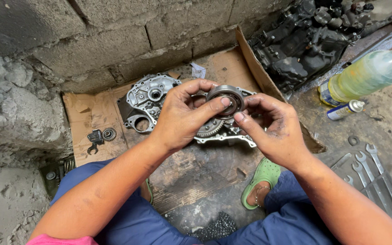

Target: The person sits on the floor and assembles internal components of a motorcycle engine casing. They handle bearings, gears, and shafts, placing them into the casing and rotating them to check fit.

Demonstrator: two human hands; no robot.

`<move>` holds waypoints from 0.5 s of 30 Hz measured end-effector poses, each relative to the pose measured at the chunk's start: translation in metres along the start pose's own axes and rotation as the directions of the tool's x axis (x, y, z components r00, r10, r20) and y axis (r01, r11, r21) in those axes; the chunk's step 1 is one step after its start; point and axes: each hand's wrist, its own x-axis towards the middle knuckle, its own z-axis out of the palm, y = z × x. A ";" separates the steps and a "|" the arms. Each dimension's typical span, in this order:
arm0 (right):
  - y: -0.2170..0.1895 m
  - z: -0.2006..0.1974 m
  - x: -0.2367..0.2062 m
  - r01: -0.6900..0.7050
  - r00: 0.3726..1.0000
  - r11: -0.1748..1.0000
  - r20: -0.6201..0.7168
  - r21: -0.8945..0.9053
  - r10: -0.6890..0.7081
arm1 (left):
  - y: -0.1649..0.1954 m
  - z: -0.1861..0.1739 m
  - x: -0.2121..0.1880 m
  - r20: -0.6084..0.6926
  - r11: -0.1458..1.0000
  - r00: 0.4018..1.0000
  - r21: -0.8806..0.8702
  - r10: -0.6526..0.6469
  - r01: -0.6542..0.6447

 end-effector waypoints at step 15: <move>0.028 0.005 0.005 0.095 0.995 0.988 0.051 -0.125 -0.090 | -0.012 -0.019 -0.006 -0.070 0.991 0.998 0.136 0.000 0.010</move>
